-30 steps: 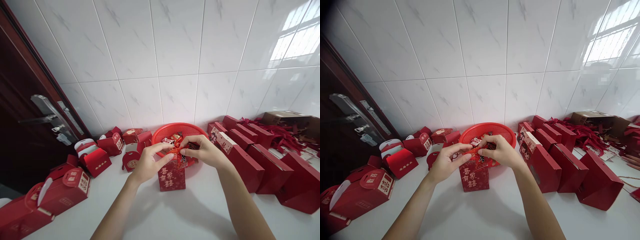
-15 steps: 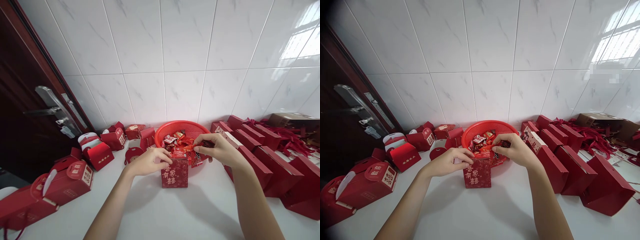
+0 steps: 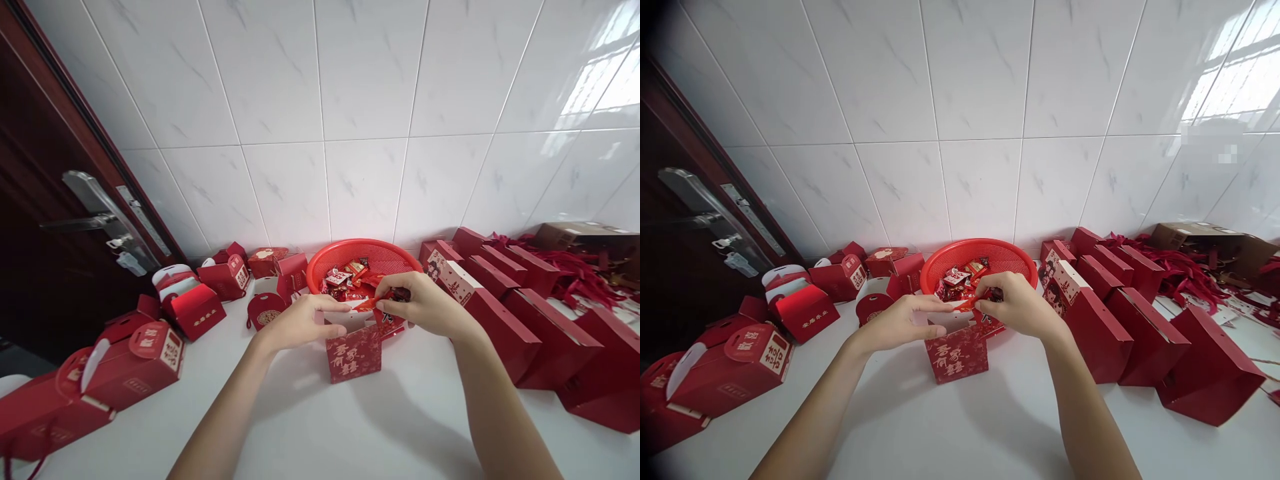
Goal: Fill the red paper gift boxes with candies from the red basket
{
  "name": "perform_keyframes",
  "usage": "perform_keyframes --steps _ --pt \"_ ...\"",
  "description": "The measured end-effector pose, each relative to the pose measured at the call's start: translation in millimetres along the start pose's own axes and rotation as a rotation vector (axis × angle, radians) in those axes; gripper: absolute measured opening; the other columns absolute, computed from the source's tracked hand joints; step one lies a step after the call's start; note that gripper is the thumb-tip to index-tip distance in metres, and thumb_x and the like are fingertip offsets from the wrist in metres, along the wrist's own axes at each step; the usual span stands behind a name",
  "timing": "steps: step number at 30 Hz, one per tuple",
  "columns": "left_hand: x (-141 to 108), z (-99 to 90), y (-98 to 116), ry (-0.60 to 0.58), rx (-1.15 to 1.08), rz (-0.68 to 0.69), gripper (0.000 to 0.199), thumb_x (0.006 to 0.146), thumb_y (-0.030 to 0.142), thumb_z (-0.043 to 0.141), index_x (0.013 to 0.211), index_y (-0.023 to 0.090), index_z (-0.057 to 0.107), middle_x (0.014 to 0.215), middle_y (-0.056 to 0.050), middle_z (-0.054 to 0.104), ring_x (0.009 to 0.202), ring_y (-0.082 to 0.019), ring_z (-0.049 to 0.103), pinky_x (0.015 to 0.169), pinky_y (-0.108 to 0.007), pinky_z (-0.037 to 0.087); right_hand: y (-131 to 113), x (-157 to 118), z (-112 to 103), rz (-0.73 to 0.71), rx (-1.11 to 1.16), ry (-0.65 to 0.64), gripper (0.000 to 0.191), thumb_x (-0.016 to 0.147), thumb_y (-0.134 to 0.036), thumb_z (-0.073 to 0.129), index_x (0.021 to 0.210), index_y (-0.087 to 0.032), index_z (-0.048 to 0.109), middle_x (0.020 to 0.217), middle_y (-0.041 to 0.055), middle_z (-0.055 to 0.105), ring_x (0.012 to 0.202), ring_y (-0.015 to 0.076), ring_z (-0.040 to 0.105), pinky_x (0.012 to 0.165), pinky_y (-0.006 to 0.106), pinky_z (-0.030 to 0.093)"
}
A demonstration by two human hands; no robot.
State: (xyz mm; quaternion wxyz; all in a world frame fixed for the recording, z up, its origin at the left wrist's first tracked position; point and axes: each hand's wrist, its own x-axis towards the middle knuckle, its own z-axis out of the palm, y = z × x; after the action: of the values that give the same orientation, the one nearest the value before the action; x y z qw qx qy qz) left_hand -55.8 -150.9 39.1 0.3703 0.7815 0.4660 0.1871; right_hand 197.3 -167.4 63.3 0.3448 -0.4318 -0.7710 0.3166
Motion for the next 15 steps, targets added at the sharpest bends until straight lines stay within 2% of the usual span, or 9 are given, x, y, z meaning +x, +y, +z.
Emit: perform_keyframes --steps 4,7,9,12,15 --pt "-3 -1.4 1 -0.004 0.041 -0.005 0.054 0.076 0.045 0.078 0.128 0.032 0.071 0.137 -0.004 0.066 0.13 -0.033 0.055 0.102 -0.037 0.049 0 2 8 0.014 -0.046 -0.045 0.013 0.08 -0.017 0.062 0.075 -0.021 0.073 0.063 -0.0016 0.063 0.05 0.0101 0.051 0.043 0.021 0.037" --pt "-3 -1.7 0 -0.038 0.033 0.012 0.055 0.077 0.046 0.077 0.129 0.031 0.07 0.135 -0.004 0.067 0.13 -0.032 0.056 0.101 -0.036 0.05 1 3 11 0.029 -0.05 -0.039 0.011 0.08 -0.019 0.064 0.083 -0.021 0.075 0.063 -0.0017 0.062 0.048 0.0105 0.049 0.041 0.022 0.036" --pt "-4 -2.2 0 -0.053 0.051 0.008 0.056 0.079 0.048 0.076 0.131 0.031 0.068 0.138 -0.004 0.065 0.129 -0.032 0.057 0.101 -0.037 0.049 1 3 9 0.038 -0.027 -0.019 0.016 0.08 -0.024 0.066 0.093 -0.021 0.075 0.07 -0.0001 0.065 0.051 0.0115 0.052 0.043 0.023 0.038" --pt "-4 -3.1 -1 -0.057 0.073 0.005 0.059 0.079 0.052 0.075 0.133 0.03 0.067 0.143 -0.004 0.061 0.134 -0.033 0.051 0.108 -0.039 0.044 -1 1 0 0.024 0.055 0.043 0.021 0.084 -0.035 0.068 0.098 -0.02 0.073 0.08 0.0028 0.068 0.057 0.0127 0.055 0.048 0.025 0.044" --pt "-4 -3.4 -1 -0.059 0.076 -0.003 0.06 0.079 0.051 0.075 0.133 0.03 0.067 0.14 -0.005 0.062 0.132 -0.034 0.053 0.106 -0.041 0.045 -3 0 -5 -0.009 0.148 0.173 0.028 0.083 -0.045 0.071 0.094 -0.019 0.071 0.071 0.0009 0.062 0.057 0.013 0.052 0.052 0.028 0.046"
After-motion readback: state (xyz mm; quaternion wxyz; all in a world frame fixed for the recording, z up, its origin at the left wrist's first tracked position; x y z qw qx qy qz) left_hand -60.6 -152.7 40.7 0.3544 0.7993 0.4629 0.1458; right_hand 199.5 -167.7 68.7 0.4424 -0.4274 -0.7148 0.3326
